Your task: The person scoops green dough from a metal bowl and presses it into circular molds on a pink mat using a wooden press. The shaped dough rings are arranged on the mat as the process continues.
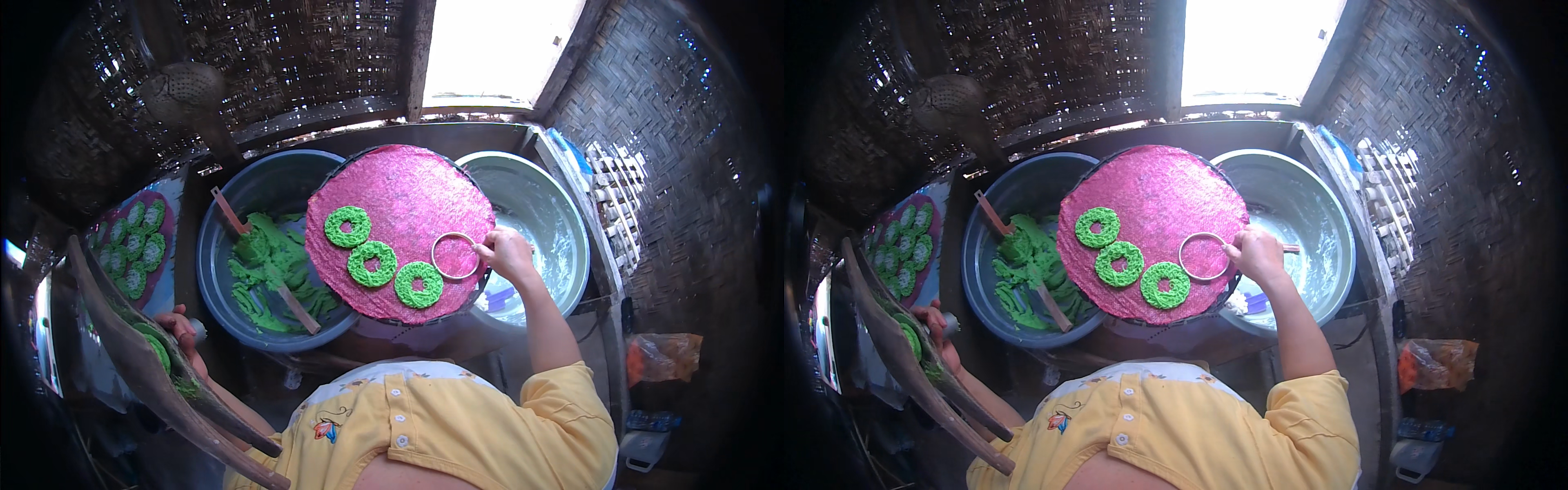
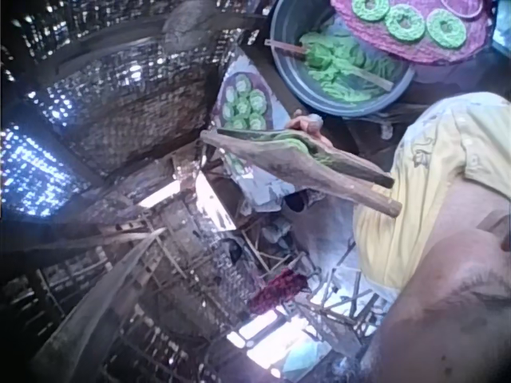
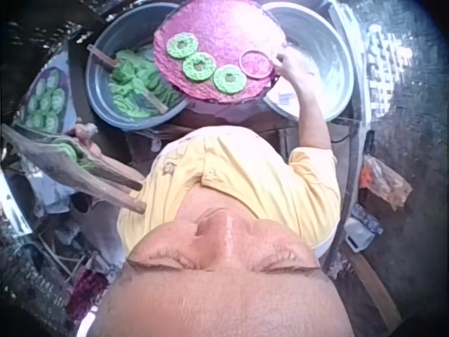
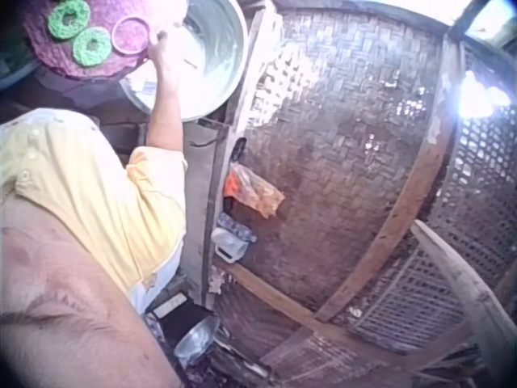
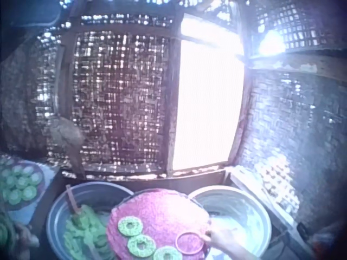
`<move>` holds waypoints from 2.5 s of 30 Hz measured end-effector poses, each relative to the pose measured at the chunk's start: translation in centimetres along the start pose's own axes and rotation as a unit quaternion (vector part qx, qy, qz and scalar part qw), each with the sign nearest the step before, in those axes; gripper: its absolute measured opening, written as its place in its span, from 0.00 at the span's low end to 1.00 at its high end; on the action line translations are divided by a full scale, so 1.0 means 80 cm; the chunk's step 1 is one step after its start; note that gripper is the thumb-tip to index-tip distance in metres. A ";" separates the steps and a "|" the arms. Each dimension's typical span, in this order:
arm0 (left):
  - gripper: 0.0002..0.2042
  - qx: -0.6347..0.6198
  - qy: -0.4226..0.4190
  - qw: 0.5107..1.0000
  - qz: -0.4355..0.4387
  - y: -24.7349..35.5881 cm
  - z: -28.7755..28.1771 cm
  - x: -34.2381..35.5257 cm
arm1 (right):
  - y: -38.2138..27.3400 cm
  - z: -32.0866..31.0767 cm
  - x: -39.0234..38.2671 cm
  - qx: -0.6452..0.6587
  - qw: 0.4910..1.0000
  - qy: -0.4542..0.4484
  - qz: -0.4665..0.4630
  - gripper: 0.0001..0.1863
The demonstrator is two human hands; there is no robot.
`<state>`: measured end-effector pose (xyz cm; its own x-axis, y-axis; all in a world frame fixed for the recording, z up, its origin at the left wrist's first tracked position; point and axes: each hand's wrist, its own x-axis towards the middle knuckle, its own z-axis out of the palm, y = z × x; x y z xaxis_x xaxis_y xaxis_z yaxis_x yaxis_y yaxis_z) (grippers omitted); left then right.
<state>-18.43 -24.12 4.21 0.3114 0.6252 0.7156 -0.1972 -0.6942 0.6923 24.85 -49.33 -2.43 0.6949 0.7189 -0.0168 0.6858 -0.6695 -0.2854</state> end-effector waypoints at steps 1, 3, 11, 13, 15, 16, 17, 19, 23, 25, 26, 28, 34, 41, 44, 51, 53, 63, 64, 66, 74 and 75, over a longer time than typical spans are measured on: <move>0.13 0.005 0.011 1.000 -0.004 0.005 -0.002 -0.002 | 0.005 -0.001 -0.002 0.030 0.999 0.013 -0.009 0.15; 0.12 0.006 0.008 1.000 0.004 0.016 -0.005 -0.005 | 0.016 0.000 0.002 0.033 0.996 0.086 0.008 0.17; 0.15 0.004 0.028 1.000 0.008 0.046 -0.006 -0.014 | 0.053 0.032 0.050 0.370 0.919 0.021 0.132 0.20; 0.16 -0.012 0.008 1.000 0.007 0.051 -0.013 -0.016 | 0.064 0.032 0.034 0.429 0.889 -0.026 0.159 0.19; 0.16 -0.008 -0.018 1.000 -0.009 0.053 -0.025 -0.017 | 0.067 0.034 0.008 0.464 0.872 -0.034 0.151 0.15; 0.15 -0.011 -0.055 0.998 0.017 0.051 -0.033 -0.016 | 0.066 0.033 -0.006 0.482 0.856 -0.075 0.174 0.14; 0.14 -0.009 -0.090 0.995 0.033 0.048 -0.043 -0.015 | 0.064 0.032 -0.020 0.488 0.846 -0.084 0.200 0.11; 0.15 -0.014 -0.131 0.990 0.043 0.037 -0.061 -0.016 | 0.051 0.032 -0.045 0.524 0.809 -0.114 0.241 0.09; 0.17 -0.249 -0.215 0.942 -0.069 -0.003 -0.080 -0.016 | 0.020 0.009 -0.089 0.428 0.853 -0.211 0.213 0.12; 0.20 -0.030 -0.181 0.973 -0.138 -0.011 -0.069 -0.023 | 0.001 -0.013 -0.108 0.217 0.922 -0.266 0.179 0.16; 0.18 -0.038 -0.119 0.949 -0.288 -0.010 -0.055 -0.026 | -0.011 -0.026 -0.118 0.136 0.955 -0.244 0.104 0.17; 0.17 -0.040 -0.035 0.876 -0.479 -0.003 -0.013 -0.027 | -0.040 -0.048 -0.137 -0.056 0.978 -0.196 -0.052 0.20; 0.25 0.202 -0.193 0.960 0.000 0.027 0.148 -0.020 | -0.163 -0.020 -0.189 0.560 0.759 -0.277 -0.183 0.31; 0.29 -0.498 -0.321 0.765 -0.253 0.008 0.163 0.030 | -0.148 -0.017 -0.227 0.688 0.614 -0.386 0.017 0.40; 0.36 -0.768 -0.178 0.483 -0.380 -0.022 0.176 0.070 | -0.137 -0.021 -0.234 0.642 0.647 -0.408 0.048 0.45; 0.36 -0.760 -0.093 0.507 -0.397 -0.070 0.236 0.020 | -0.112 -0.042 -0.226 0.549 0.742 -0.336 0.187 0.35; 0.35 -0.747 -0.070 0.515 -0.415 -0.077 0.243 0.008 | -0.107 -0.045 -0.221 0.522 0.760 -0.318 0.219 0.34; 0.32 -0.728 -0.035 0.538 -0.423 -0.101 0.225 0.008 | -0.129 -0.029 -0.204 0.391 0.866 -0.288 0.121 0.32; 0.31 -0.718 -0.029 0.547 -0.429 -0.105 0.221 0.014 | -0.133 -0.026 -0.199 0.397 0.863 -0.293 0.111 0.30; 0.31 -0.729 -0.040 0.555 -0.399 -0.113 0.217 0.025 | -0.140 -0.023 -0.189 0.423 0.852 -0.299 0.072 0.28; 0.33 -0.735 -0.016 0.526 -0.427 -0.123 0.245 0.029 | -0.143 -0.047 -0.175 0.346 0.898 -0.234 0.136 0.24; 0.33 -0.733 -0.012 0.519 -0.440 -0.122 0.250 0.024 | -0.140 -0.050 -0.177 0.333 0.904 -0.231 0.137 0.24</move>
<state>2.65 -23.28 -3.03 0.8888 0.4524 0.0732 -0.4576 0.8845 0.0904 8.23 -52.76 4.79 0.5487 0.6472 -0.5291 0.1127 -0.6844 -0.7203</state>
